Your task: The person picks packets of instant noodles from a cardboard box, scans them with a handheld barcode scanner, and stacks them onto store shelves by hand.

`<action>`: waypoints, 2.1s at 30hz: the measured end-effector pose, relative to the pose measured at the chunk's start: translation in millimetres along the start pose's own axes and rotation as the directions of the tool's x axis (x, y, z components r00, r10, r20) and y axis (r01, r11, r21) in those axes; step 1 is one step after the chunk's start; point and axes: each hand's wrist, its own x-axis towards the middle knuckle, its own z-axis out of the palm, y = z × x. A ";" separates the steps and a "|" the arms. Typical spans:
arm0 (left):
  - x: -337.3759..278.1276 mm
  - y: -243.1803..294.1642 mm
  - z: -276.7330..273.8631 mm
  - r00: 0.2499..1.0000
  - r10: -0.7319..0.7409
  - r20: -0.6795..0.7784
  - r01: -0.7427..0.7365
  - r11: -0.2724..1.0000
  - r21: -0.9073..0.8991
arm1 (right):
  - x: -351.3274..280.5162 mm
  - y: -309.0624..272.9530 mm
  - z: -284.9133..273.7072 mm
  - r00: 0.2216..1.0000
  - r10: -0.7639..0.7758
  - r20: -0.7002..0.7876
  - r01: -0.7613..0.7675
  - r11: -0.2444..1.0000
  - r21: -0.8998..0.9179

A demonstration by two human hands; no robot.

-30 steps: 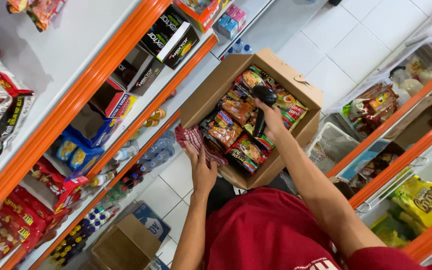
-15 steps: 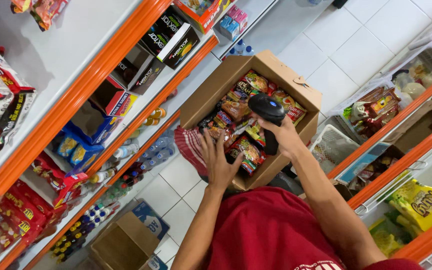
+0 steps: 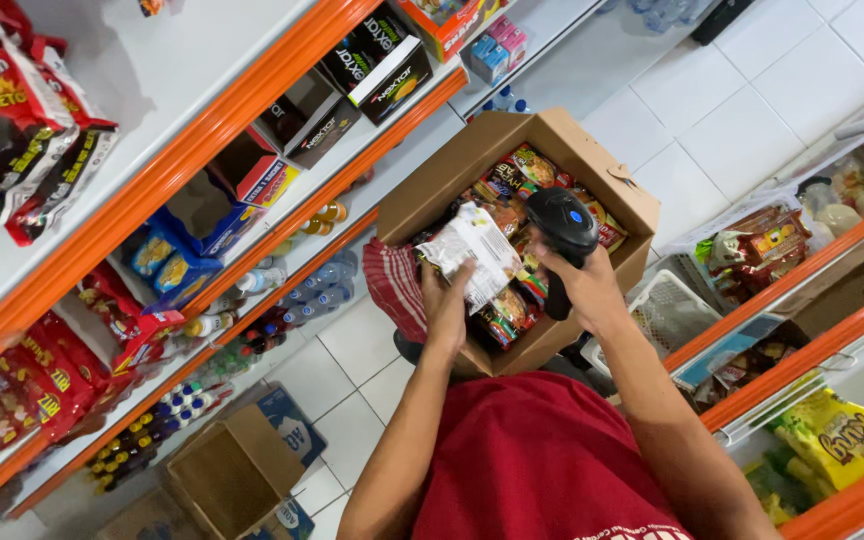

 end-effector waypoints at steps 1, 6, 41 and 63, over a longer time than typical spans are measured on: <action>-0.5 3.8 -4.0 1.000 0.007 -0.010 -0.007 1.000 -0.004 | 0.7 5.5 2.3 1.000 0.000 0.012 0.000 1.000 -0.004; -12.4 29.1 -14.1 0.984 -0.163 -0.066 0.130 0.928 -0.350 | -3.6 34.4 27.2 0.997 0.078 -0.014 -0.078 0.997 0.010; -73.6 197.4 -208.8 0.980 0.154 -0.128 -0.197 0.862 -0.466 | -86.9 -5.8 254.9 0.950 -0.230 0.211 0.282 0.923 -0.263; -69.1 236.8 -284.2 0.955 0.227 -0.191 -0.294 0.807 -0.512 | -153.2 10.5 381.1 0.764 -0.340 0.549 0.589 0.713 -0.379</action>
